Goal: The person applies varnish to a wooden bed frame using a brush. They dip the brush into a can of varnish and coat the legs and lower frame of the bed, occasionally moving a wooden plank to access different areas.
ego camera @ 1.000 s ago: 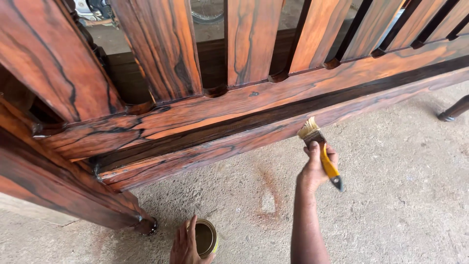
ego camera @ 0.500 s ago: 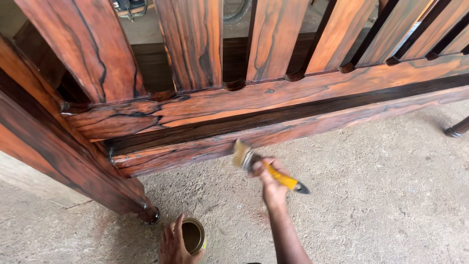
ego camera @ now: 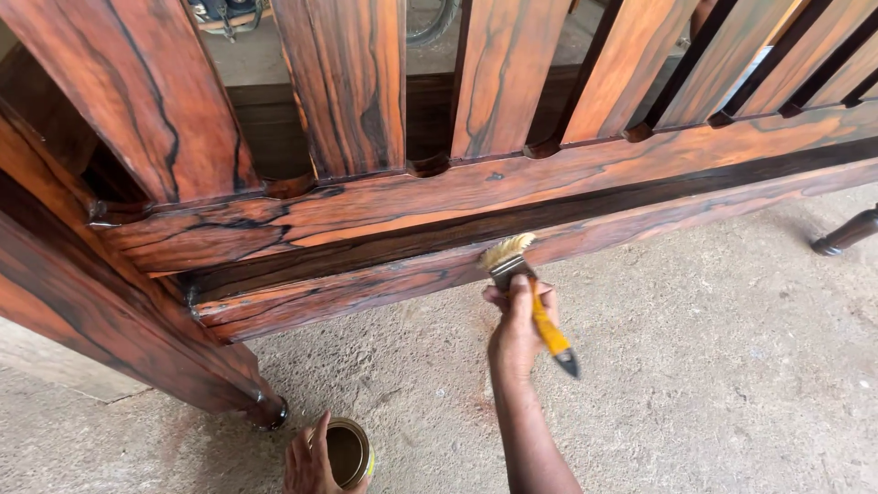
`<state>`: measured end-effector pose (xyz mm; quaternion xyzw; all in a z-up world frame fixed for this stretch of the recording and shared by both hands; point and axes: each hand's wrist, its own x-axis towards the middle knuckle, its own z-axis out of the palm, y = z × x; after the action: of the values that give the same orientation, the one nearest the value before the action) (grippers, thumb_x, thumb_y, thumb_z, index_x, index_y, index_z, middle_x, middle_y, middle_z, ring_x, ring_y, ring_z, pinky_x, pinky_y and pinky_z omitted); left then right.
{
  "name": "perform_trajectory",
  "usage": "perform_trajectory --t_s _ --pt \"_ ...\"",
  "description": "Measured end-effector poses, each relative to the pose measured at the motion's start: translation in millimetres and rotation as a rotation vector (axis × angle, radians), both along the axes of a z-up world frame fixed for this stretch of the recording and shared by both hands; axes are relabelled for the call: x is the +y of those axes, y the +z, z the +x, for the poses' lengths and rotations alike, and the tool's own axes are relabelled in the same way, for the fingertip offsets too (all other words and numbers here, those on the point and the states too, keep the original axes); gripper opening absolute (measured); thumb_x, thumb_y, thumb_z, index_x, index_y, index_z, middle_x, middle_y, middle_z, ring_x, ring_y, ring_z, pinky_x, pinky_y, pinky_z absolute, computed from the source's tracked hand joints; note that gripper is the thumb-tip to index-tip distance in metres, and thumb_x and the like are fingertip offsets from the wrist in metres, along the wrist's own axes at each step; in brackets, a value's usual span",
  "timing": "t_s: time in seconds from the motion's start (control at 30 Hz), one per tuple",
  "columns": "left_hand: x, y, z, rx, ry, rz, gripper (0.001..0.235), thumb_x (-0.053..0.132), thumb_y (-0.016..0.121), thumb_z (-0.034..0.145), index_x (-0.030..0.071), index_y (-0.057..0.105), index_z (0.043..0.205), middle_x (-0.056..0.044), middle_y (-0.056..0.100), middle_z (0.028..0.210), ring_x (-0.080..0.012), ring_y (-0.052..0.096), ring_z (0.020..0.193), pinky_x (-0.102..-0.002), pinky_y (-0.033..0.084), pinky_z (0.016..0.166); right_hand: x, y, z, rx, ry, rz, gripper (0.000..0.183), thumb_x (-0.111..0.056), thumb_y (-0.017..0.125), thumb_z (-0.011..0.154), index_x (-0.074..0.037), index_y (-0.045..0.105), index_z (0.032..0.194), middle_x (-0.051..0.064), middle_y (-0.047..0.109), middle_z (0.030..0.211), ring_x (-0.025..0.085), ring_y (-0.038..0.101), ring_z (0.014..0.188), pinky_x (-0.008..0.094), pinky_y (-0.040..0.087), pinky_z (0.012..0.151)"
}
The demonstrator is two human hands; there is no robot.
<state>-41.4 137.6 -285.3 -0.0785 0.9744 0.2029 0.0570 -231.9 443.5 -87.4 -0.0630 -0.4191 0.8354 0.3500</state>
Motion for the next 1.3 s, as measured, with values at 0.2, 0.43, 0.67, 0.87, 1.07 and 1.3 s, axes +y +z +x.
perform_trajectory --t_s 0.2,0.43,0.67,0.87,1.07,1.3 --pt "4.8 7.4 5.3 0.119 0.022 0.040 0.132 0.049 0.092 0.055 0.019 0.016 0.159 -0.022 0.041 0.138 -0.0432 0.045 0.123 -0.062 0.037 0.105 5.9 8.1 -11.2 0.036 -0.042 -0.107 0.018 -0.013 0.062 0.099 -0.004 0.047 0.099 0.016 0.065 0.093 0.018 0.067 0.062 0.032 0.063 0.063" --pt "0.4 0.4 1.3 0.017 -0.035 0.039 0.133 0.051 0.095 0.059 0.018 0.013 0.158 -0.023 0.036 0.143 -0.0447 0.040 0.126 -0.063 0.034 0.104 -9.0 17.8 13.0 -0.013 0.127 0.080 0.016 -0.011 0.062 0.097 -0.002 0.050 0.097 0.015 0.067 0.092 0.018 0.066 0.061 0.033 0.064 0.062" --pt "1.6 11.2 2.5 -0.022 -0.001 0.026 0.140 0.049 0.096 0.056 0.018 0.011 0.163 -0.021 0.036 0.143 -0.0426 0.040 0.127 -0.060 0.035 0.106 16.7 10.7 -14.8 0.029 -0.112 -0.018 0.018 -0.012 0.064 0.098 -0.003 0.048 0.101 0.013 0.065 0.089 0.015 0.064 0.062 0.031 0.061 0.061" --pt "3.2 13.5 6.4 0.112 -0.044 0.013 0.134 0.050 0.094 0.056 0.016 0.014 0.158 -0.023 0.040 0.138 -0.0423 0.047 0.119 -0.061 0.039 0.103 -43.2 7.6 42.5 -0.130 0.030 0.287 0.017 -0.016 0.063 0.095 -0.004 0.052 0.091 0.014 0.072 0.082 0.015 0.073 0.060 0.030 0.065 0.056" --pt "6.9 26.4 11.0 0.063 0.010 0.021 0.134 0.050 0.093 0.057 0.018 0.012 0.158 -0.024 0.039 0.141 -0.0422 0.047 0.121 -0.059 0.041 0.103 -24.6 5.6 35.1 0.090 0.663 0.609 0.020 -0.014 0.075 0.095 0.000 0.061 0.091 0.011 0.065 0.091 0.017 0.069 0.075 0.033 0.062 0.069" --pt "8.2 42.6 8.2 -0.086 0.019 0.022 0.132 0.052 0.092 0.063 0.021 0.009 0.160 -0.023 0.031 0.149 -0.0421 0.041 0.130 -0.058 0.040 0.106 -25.5 11.6 8.3 0.022 0.444 0.128 0.017 -0.015 0.071 0.093 -0.002 0.059 0.095 0.011 0.065 0.090 0.018 0.066 0.068 0.035 0.061 0.061"
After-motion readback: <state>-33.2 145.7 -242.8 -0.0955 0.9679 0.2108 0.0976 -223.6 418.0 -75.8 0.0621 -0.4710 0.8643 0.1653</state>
